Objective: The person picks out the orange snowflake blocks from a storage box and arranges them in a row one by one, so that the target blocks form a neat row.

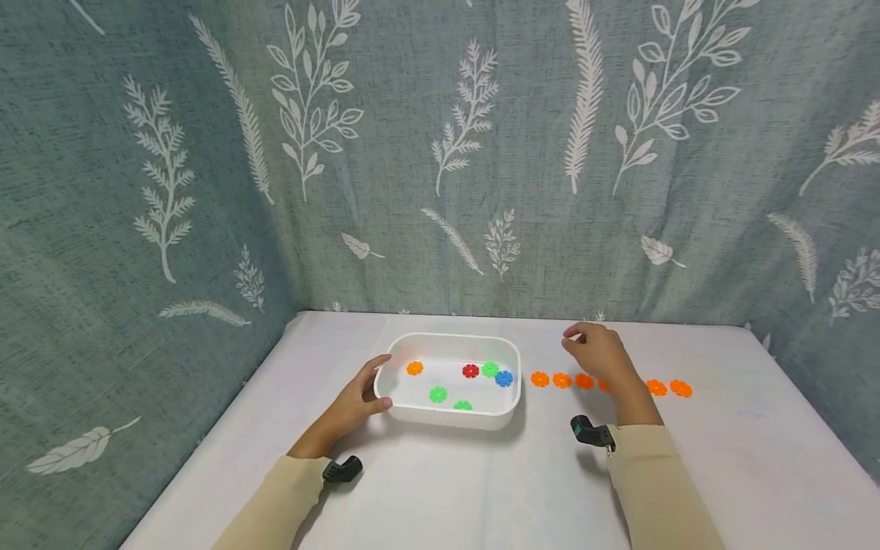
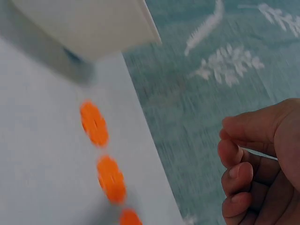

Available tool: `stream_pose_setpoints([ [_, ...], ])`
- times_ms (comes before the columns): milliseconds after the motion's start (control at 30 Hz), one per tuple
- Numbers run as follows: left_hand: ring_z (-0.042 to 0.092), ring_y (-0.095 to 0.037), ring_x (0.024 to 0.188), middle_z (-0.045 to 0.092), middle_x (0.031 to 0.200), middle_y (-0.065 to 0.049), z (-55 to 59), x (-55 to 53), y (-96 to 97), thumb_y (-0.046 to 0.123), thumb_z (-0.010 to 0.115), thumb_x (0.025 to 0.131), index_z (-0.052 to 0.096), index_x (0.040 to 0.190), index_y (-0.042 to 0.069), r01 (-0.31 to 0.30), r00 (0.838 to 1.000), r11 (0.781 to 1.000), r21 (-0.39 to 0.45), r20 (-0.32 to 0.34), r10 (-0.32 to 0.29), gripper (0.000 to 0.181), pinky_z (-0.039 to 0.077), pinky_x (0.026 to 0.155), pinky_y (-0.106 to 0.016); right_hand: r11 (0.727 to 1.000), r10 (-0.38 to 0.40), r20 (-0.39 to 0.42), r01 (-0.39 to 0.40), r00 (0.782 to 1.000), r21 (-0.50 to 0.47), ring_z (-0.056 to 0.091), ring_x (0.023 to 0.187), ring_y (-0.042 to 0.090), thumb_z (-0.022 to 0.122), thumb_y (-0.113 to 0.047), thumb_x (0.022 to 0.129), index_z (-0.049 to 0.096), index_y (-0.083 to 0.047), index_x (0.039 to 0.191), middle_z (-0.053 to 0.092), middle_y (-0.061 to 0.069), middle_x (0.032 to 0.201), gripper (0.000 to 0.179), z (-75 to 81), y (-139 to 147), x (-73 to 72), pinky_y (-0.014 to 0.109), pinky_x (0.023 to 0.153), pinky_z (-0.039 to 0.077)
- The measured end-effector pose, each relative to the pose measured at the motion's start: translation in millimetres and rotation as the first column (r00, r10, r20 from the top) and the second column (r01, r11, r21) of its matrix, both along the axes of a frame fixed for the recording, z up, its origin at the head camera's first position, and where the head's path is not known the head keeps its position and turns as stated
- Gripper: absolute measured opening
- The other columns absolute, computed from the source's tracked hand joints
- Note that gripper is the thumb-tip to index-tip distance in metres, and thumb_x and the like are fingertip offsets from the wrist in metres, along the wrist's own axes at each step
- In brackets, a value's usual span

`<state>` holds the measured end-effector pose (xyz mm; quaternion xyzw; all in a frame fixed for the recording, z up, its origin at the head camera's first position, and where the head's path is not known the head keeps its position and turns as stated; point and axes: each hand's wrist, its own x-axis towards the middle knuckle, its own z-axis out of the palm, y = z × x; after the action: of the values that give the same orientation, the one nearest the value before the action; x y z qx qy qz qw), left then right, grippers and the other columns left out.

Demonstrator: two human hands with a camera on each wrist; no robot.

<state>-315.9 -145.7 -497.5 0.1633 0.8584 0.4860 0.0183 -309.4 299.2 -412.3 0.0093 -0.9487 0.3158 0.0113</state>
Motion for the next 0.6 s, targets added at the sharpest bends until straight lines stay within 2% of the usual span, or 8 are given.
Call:
stream_pose_setpoints([
  [233,0.032,-0.036,0.139,0.036,0.152,-0.016,1.0,-0.3,-1.8,0.037,0.081,0.077,0.033,0.15,0.03,0.004,1.0,1.0,-0.003,-0.021,-0.004,0.088,0.02,0.109,-0.065,1.0,0.002,0.038,-0.001,0.999,-0.028,0.06,0.095,0.033,0.058,-0.026,0.097,0.061,-0.005,0.124,0.062,0.02,0.114,0.034,1.3,-42,-9.9,0.048,0.08,0.054],
  [500,0.034,-0.035,0.138,0.037,0.152,-0.016,-1.3,0.2,-2.2,0.038,0.082,0.076,0.033,0.15,0.03,-0.015,0.999,1.0,-0.019,-0.029,0.015,0.089,0.021,0.109,-0.064,0.995,0.087,-0.034,-0.088,0.996,-0.049,0.061,0.089,0.027,0.06,-0.025,0.096,0.065,-0.008,0.12,0.065,0.012,0.105,0.03,3.6,-83,-16.2,0.045,0.078,0.055],
  [600,0.035,-0.037,0.138,0.038,0.151,-0.018,-0.8,0.6,-1.3,0.037,0.082,0.077,0.033,0.15,0.028,-0.001,0.999,1.0,-0.011,-0.036,0.0,0.088,0.021,0.108,-0.065,0.99,0.127,-0.054,-0.129,0.99,-0.051,0.061,0.088,0.025,0.061,-0.025,0.096,0.066,-0.009,0.119,0.066,0.01,0.101,0.029,5.5,-98,-17.2,0.044,0.078,0.054],
])
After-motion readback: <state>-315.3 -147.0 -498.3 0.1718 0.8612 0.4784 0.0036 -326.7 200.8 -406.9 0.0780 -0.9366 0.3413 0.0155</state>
